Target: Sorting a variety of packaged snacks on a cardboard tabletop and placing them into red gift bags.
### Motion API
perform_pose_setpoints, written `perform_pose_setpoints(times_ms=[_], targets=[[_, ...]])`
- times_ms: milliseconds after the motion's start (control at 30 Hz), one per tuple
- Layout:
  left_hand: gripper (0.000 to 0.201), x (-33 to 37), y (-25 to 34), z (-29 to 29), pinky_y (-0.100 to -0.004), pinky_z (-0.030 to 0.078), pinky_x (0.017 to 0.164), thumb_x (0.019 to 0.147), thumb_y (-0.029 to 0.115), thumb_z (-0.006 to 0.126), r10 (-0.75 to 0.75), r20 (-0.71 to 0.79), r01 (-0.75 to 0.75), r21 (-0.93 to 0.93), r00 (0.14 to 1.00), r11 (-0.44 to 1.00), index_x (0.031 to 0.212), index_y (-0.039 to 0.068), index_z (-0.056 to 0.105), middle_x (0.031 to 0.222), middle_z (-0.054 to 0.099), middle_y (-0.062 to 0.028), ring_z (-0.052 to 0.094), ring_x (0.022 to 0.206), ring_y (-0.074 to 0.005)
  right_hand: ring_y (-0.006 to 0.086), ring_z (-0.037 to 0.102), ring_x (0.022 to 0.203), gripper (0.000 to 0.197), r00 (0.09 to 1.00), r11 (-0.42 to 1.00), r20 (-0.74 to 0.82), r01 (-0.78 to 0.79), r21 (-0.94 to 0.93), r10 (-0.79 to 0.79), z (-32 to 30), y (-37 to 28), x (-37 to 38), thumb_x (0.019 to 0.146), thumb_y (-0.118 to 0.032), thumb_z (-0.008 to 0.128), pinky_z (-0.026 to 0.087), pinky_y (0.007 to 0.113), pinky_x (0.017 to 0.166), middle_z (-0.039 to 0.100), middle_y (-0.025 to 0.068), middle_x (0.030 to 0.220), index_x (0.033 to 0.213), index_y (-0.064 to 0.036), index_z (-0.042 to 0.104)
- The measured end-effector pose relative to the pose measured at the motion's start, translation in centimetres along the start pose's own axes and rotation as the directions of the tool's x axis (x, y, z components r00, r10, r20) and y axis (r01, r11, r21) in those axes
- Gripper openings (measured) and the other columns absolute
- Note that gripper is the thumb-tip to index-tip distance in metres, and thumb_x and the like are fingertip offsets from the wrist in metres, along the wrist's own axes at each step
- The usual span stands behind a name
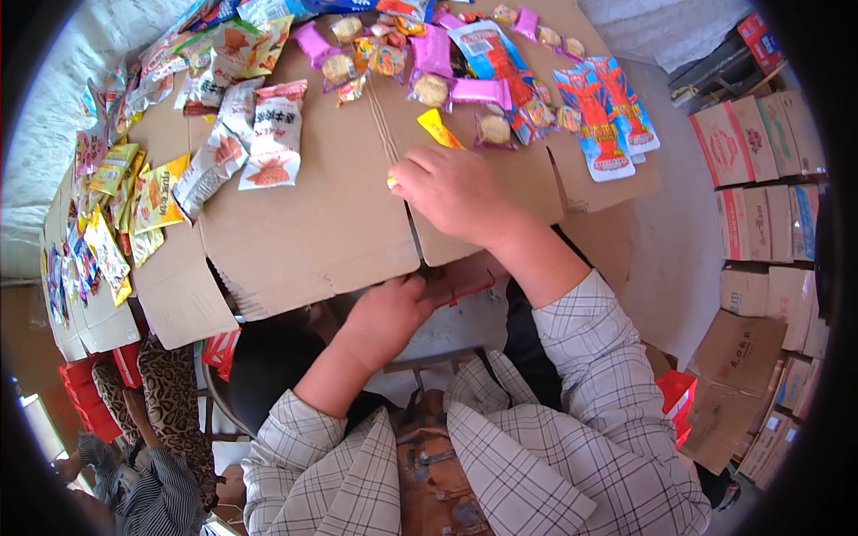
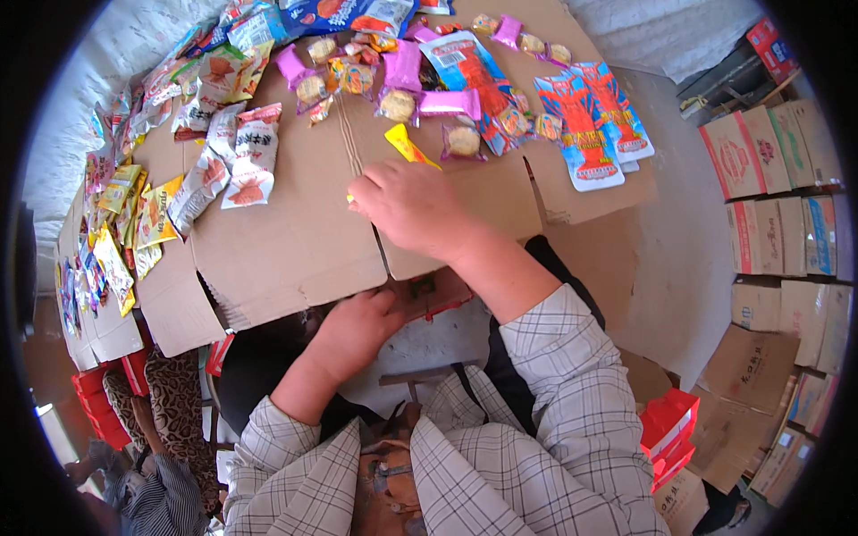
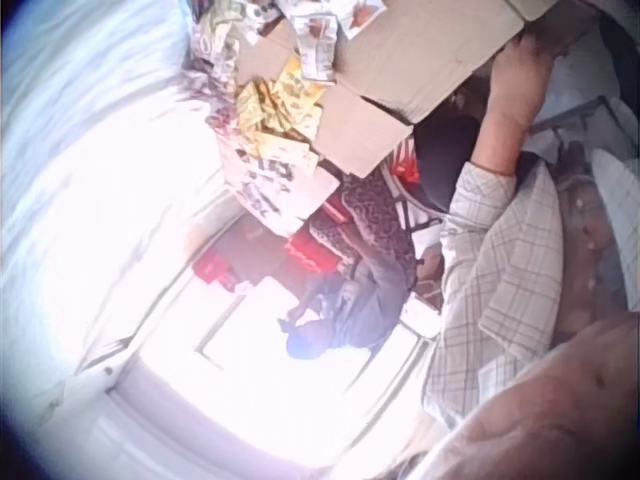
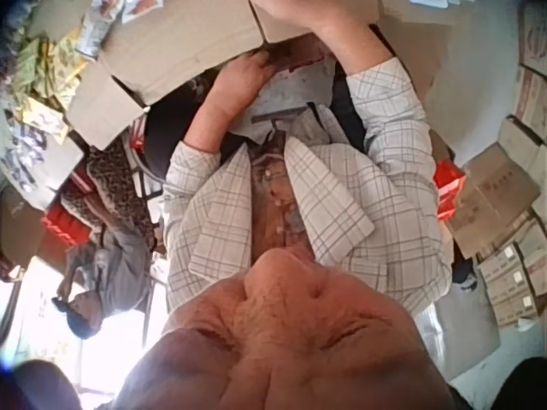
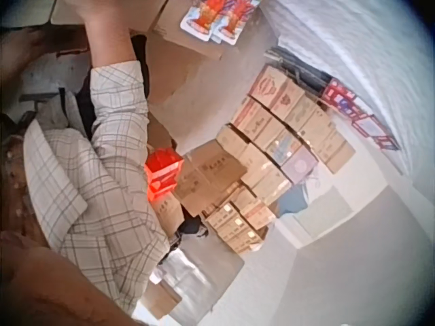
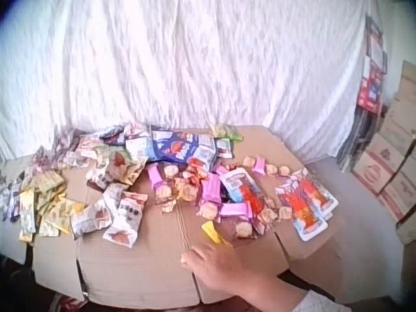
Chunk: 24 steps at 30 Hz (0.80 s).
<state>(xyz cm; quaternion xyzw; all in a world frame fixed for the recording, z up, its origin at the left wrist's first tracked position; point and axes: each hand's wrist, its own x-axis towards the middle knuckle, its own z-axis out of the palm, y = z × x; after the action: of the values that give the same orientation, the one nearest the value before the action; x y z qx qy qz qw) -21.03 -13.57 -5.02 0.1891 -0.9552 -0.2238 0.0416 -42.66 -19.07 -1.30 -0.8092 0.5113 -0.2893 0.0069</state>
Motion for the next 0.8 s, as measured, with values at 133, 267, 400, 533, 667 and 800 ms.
perform_pose_setpoints(times_ms=[133,267,400,533,667,800], targets=[[0.019,0.0,0.5,-1.5,-0.0407,0.057,0.082,0.079,0.01,0.061,0.001,0.025,0.0,-0.038,1.0,0.999,0.097,0.007,0.069,0.1,0.06,-0.0099,0.061,0.103,-0.0313,0.0288,0.067,0.082,0.02,0.976,0.996,0.216,-0.019,0.088,-0.001,-2.8,-0.3,-4.3,0.09,-0.027,0.069,0.052,0.045,0.066,0.064,0.0077,0.085,0.087,-0.0088,0.062],[0.016,0.6,0.9,-1.6,-0.0415,0.056,0.079,0.079,0.009,0.062,0.03,-0.051,-0.035,-0.097,0.998,0.995,0.093,0.007,0.068,0.096,0.06,-0.0098,0.062,0.096,-0.0317,0.0297,0.066,0.08,0.025,0.913,0.99,0.406,-0.013,0.137,-0.044,-5.2,-0.9,-7.2,0.091,-0.031,0.07,0.052,0.045,0.066,0.063,0.0091,0.082,0.083,-0.0085,0.061],[0.012,0.9,1.0,-1.5,-0.0412,0.055,0.078,0.079,0.009,0.062,0.061,-0.063,-0.068,-0.106,0.996,0.992,0.09,0.007,0.066,0.094,0.059,-0.0099,0.061,0.091,-0.0316,0.0307,0.062,0.076,0.026,0.993,0.993,0.116,-0.002,0.114,-0.011,-5.5,0.9,-7.2,0.091,-0.031,0.071,0.052,0.045,0.067,0.061,0.0089,0.083,0.083,-0.0086,0.061],[0.009,1.6,1.2,-1.4,-0.0409,0.055,0.078,0.078,0.009,0.062,0.088,-0.01,-0.089,-0.075,0.996,0.993,0.086,0.007,0.064,0.093,0.059,-0.0102,0.06,0.092,-0.0315,0.0325,0.064,0.094,0.028,0.981,0.98,-0.098,-0.177,-0.094,0.168,-8.4,6.6,-6.9,0.09,-0.033,0.072,0.053,0.045,0.081,0.066,0.0106,0.1,0.101,-0.0085,0.067],[0.008,1.7,1.3,-1.2,-0.0404,0.055,0.08,0.077,0.009,0.062,0.103,0.0,-0.103,-0.053,0.995,0.993,0.085,0.007,0.064,0.093,0.059,-0.0102,0.06,0.095,-0.0313,0.0363,0.054,0.126,0.048,0.897,0.85,-0.241,-0.432,-0.3,0.371,-7.9,10.7,-8.0,0.089,-0.032,0.074,0.044,0.049,0.106,0.061,0.0136,0.134,0.131,-0.0111,0.062],[0.01,1.7,1.1,-0.6,-0.0401,0.055,0.082,0.078,0.01,0.062,0.081,0.039,-0.079,-0.033,0.996,0.996,0.087,0.007,0.065,0.095,0.06,-0.0101,0.062,0.096,-0.0308,0.0363,0.052,0.129,0.054,0.91,0.849,-0.135,-0.415,-0.326,0.392,-7.4,10.3,-7.4,0.082,-0.024,0.082,0.043,0.051,0.108,0.06,0.0124,0.135,0.131,-0.0132,0.062]])
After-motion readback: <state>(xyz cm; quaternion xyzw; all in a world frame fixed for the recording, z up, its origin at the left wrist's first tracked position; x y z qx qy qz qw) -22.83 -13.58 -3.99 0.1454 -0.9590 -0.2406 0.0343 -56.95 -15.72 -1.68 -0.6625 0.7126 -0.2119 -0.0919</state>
